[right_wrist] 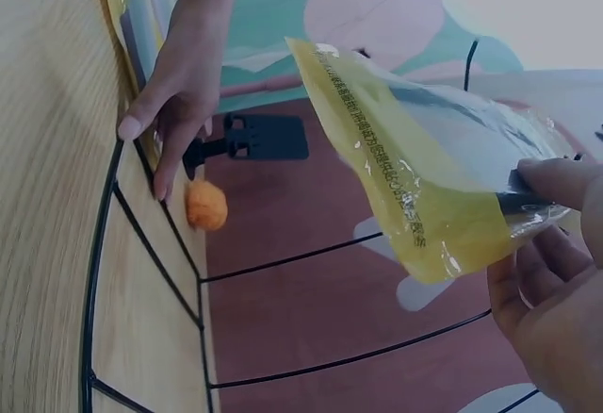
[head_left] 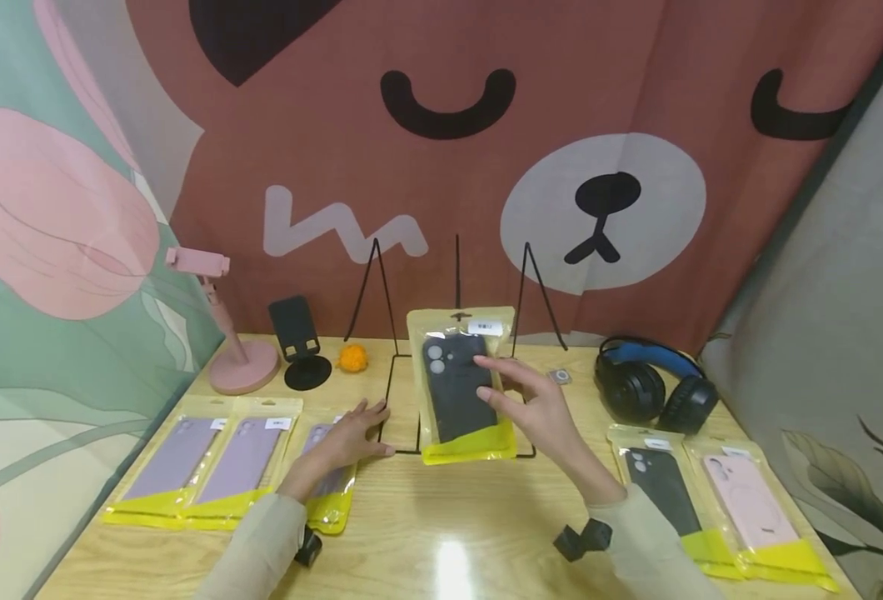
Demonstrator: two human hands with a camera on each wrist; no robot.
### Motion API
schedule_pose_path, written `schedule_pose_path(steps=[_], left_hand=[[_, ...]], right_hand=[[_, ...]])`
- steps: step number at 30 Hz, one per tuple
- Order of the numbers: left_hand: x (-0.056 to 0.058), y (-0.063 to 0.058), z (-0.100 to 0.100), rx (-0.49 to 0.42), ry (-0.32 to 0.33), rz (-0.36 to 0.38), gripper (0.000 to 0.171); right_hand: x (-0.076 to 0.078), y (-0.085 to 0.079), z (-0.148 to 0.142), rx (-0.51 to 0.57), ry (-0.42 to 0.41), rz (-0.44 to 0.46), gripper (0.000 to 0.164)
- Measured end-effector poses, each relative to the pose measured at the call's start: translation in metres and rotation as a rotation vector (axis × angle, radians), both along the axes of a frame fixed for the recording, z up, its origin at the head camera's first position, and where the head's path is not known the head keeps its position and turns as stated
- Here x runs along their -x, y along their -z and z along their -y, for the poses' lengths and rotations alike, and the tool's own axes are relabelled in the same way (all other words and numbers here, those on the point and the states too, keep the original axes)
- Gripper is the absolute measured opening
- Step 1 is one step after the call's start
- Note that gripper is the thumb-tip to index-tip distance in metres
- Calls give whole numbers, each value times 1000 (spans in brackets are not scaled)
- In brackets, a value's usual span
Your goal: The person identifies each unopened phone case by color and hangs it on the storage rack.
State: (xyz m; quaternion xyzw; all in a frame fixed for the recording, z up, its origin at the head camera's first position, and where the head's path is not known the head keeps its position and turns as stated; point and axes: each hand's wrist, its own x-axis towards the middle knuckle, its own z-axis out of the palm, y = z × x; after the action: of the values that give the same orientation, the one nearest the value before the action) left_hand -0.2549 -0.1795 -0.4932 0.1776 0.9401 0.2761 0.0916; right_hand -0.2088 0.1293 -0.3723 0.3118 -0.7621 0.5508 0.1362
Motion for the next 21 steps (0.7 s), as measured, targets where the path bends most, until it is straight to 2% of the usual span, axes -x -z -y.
schedule_pose_path(steps=[5,11,14,17,19,21], left_hand=[[1,-1,0,-2,-1,11,75],[0,0,3,-18,5,11,75],[-1,0,3,-28,8,7,75],[-1,1,3,-27,11,-4,75],[-2,1,3,-25,13,-11,75],[-2,0,2,-22,16,-16,75]], right_hand=[[13,-16,10,-1,40,70,41],[65,-16,20,42,92,65,40],[100,-3,23,87,123,85,40],[128,14,23,121,163,84,37],[137,25,19,116,215,67,33],[134,32,11,67,281,9,29]])
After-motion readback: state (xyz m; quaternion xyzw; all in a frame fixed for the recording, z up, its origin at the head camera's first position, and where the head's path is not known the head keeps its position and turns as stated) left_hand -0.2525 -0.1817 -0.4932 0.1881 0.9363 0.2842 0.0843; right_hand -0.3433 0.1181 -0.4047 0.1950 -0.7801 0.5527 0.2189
